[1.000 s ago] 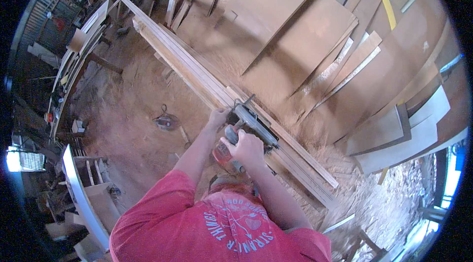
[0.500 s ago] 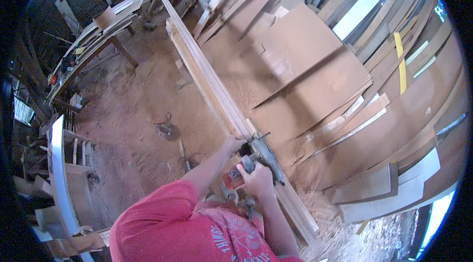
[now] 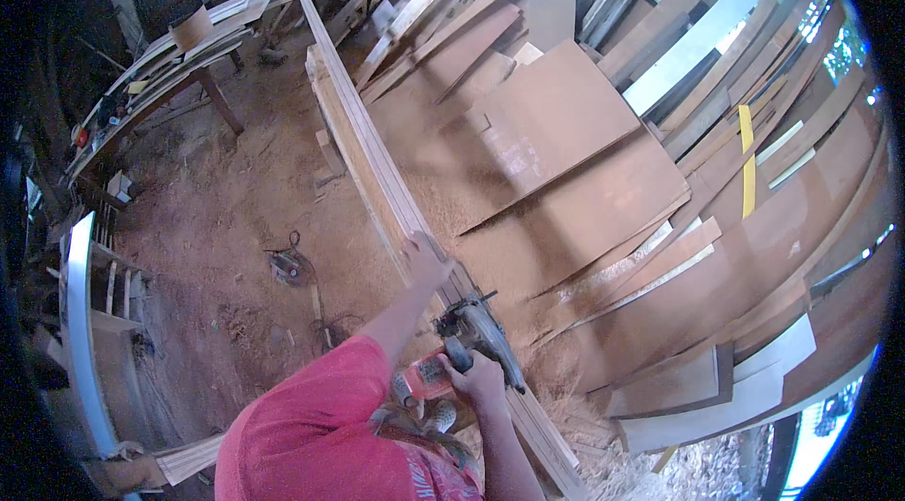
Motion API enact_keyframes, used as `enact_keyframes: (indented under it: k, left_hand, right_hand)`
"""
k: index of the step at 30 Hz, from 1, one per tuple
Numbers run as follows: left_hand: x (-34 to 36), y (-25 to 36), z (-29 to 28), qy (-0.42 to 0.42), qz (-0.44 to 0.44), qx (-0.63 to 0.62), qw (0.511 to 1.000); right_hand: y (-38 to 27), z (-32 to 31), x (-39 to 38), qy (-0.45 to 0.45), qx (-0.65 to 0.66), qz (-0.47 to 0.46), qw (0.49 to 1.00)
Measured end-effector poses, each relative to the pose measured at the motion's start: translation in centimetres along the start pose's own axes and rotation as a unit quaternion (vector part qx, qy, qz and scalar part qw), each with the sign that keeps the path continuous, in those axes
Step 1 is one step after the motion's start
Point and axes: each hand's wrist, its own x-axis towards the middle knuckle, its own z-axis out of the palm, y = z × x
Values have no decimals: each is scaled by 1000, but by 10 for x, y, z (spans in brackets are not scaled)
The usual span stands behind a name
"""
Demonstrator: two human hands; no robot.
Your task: The person uses a circular saw to cut a long piece of wood, moving the tool along the length of the board while holding the wood steady with their other hand.
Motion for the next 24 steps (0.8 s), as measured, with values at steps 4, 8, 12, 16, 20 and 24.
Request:
enact_keyframes:
  k: [4,8,12,16,20,24]
  left_hand:
    - [-23,2,3,-9,3,-9,1000]
    - [-47,4,12,-38,-4,-3,999]
    - [-46,1,22,-23,0,4,1000]
    - [-29,-6,31,-3,14,-16,1000]
    - [-16,-10,36,10,18,-15,1000]
    - [-4,-9,33,12,30,-11,999]
  right_hand:
    - [16,0,-17,9,-21,0,1000]
    - [26,-6,-40,-4,-21,22,1000]
    - [22,-11,-40,-6,13,37,999]
    - [13,-10,-27,1,21,27,999]
    - [7,-10,-17,-4,20,16,1000]
    - [1,-10,-5,-10,6,16,1000]
